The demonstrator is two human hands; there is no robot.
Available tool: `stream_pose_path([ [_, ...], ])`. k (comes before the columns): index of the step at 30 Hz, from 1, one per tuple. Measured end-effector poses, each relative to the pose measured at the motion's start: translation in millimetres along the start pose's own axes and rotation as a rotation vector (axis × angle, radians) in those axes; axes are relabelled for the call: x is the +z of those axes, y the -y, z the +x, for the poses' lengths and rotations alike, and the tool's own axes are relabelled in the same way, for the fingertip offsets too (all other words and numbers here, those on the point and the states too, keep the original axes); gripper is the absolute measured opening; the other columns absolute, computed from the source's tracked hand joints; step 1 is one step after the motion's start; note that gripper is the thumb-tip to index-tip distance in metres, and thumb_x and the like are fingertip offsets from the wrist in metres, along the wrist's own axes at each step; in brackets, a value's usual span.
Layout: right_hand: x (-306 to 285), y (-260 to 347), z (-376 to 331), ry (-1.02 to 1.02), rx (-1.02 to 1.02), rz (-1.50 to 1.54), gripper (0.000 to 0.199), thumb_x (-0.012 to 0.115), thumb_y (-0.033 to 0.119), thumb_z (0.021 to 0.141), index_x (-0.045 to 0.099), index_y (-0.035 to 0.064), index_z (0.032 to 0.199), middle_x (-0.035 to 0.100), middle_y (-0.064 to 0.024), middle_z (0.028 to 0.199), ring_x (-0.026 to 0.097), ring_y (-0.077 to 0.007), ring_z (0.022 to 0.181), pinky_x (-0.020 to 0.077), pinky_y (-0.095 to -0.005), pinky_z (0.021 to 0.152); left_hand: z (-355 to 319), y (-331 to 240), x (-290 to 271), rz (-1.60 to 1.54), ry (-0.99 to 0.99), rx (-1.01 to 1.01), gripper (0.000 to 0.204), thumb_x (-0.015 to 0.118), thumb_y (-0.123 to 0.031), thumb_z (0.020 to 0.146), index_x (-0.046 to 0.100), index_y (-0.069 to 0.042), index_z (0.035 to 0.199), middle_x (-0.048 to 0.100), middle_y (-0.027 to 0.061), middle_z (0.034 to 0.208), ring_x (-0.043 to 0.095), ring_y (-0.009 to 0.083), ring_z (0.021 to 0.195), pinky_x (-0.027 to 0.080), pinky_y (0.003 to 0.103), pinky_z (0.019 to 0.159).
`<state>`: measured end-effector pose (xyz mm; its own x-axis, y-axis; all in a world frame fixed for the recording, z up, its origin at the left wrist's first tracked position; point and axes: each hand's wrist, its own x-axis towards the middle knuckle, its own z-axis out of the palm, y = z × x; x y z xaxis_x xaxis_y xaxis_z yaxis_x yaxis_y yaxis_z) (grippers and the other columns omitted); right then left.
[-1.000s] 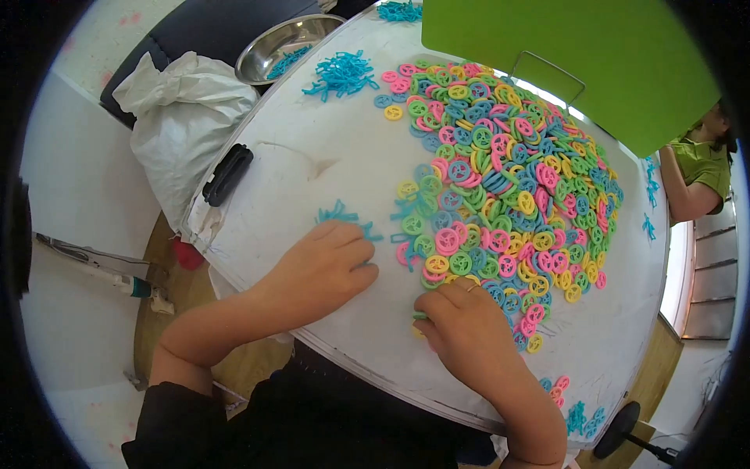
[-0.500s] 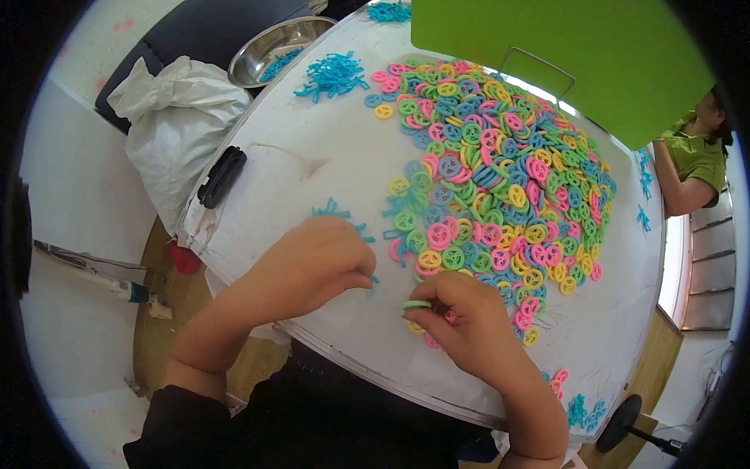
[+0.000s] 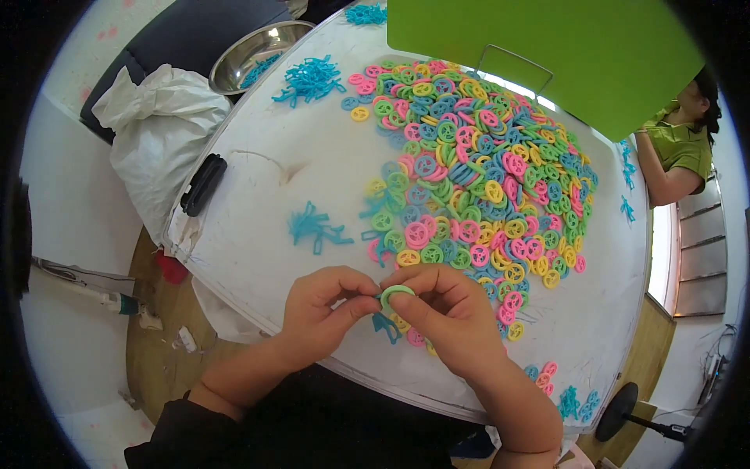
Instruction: Picking and sorting through a pile of small, colorful plastic smiley-face rings on a table.
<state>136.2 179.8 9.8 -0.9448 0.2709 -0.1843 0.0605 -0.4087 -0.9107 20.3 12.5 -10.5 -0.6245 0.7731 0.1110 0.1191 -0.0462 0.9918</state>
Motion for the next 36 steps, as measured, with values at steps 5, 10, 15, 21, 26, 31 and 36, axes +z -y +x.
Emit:
stream_pose_path([
  [5, 2.9, -1.3, -1.0, -0.059, 0.034, 0.04, 0.01, 0.071, 0.006, 0.091, 0.065, 0.0014, 0.097, 0.067, -0.0148, 0.115, 0.062, -0.0172, 0.102, 0.0484, -0.0339, 0.092, -3.8, 8.3, 9.9, 0.006, -0.071, 0.062, 0.01, 0.067, 0.002, 0.093, 0.062, 0.001, 0.102, 0.066, 0.0063, 0.095, 0.064, 0.0119, 0.088, 0.053, 0.027, 0.08],
  [10, 4.2, -2.7, 0.2, -0.107, 0.077, 0.051, 0.008, 0.07, 0.005, 0.091, 0.064, 0.0018, 0.095, 0.067, -0.0143, 0.116, 0.062, -0.0165, 0.103, 0.048, -0.0317, 0.09, -5.3, 5.7, 14.9, -0.044, -0.103, 0.034, 0.018, 0.071, -0.003, 0.091, 0.062, 0.0, 0.106, 0.067, 0.0093, 0.092, 0.065, 0.017, 0.083, 0.053, 0.028, 0.076],
  [15, 4.2, -9.2, 3.1, -0.107, -0.017, 0.099, 0.006, 0.069, 0.002, 0.091, 0.064, 0.0018, 0.095, 0.067, -0.0132, 0.115, 0.063, -0.0168, 0.1, 0.0491, -0.031, 0.09, -3.6, 4.4, 13.7, -0.191, -0.025, -0.031, 0.017, 0.071, -0.004, 0.092, 0.062, 0.0, 0.106, 0.068, 0.0083, 0.095, 0.065, 0.0141, 0.086, 0.053, 0.028, 0.08],
  [21, -2.4, -5.1, 5.0, -0.041, 0.011, 0.011, 0.008, 0.069, 0.002, 0.09, 0.063, 0.0019, 0.096, 0.068, -0.0136, 0.112, 0.064, -0.0179, 0.098, 0.0506, -0.0324, 0.089, -1.0, 6.1, 2.5, -0.159, 0.039, -0.021, 0.016, 0.07, 0.003, 0.091, 0.062, 0.001, 0.105, 0.069, 0.0079, 0.097, 0.066, 0.0122, 0.09, 0.054, 0.028, 0.082],
  [26, -2.2, 0.0, 3.3, -0.012, 0.096, 0.014, 0.008, 0.068, 0.002, 0.089, 0.062, 0.002, 0.094, 0.068, -0.0135, 0.11, 0.064, -0.0171, 0.097, 0.0505, -0.0315, 0.087, -1.8, 9.0, -3.1, -0.044, 0.087, 0.08, 0.014, 0.07, 0.003, 0.091, 0.063, 0.001, 0.103, 0.071, 0.0099, 0.098, 0.068, 0.0133, 0.093, 0.055, 0.029, 0.082],
  [31, 8.1, 0.6, 0.7, -0.028, 0.038, -0.056, 0.007, 0.067, 0.001, 0.09, 0.061, 0.0022, 0.092, 0.068, -0.0127, 0.107, 0.063, -0.0146, 0.095, 0.05, -0.0285, 0.082, -6.8, 12.0, 3.0, -0.11, 0.053, 0.021, 0.014, 0.071, 0.002, 0.091, 0.062, 0.0, 0.101, 0.071, 0.0103, 0.097, 0.069, 0.0142, 0.091, 0.055, 0.029, 0.083],
  [36, 9.1, 0.0, -1.7, -0.086, 0.032, -0.046, 0.005, 0.065, 0.001, 0.091, 0.06, 0.0023, 0.092, 0.068, -0.0127, 0.107, 0.062, -0.0136, 0.092, 0.0488, -0.0272, 0.08, -7.6, 6.8, 10.8, -0.045, -0.029, 0.04, 0.016, 0.073, 0.001, 0.089, 0.062, 0.0, 0.1, 0.07, 0.0102, 0.093, 0.069, 0.016, 0.086, 0.055, 0.029, 0.08],
])
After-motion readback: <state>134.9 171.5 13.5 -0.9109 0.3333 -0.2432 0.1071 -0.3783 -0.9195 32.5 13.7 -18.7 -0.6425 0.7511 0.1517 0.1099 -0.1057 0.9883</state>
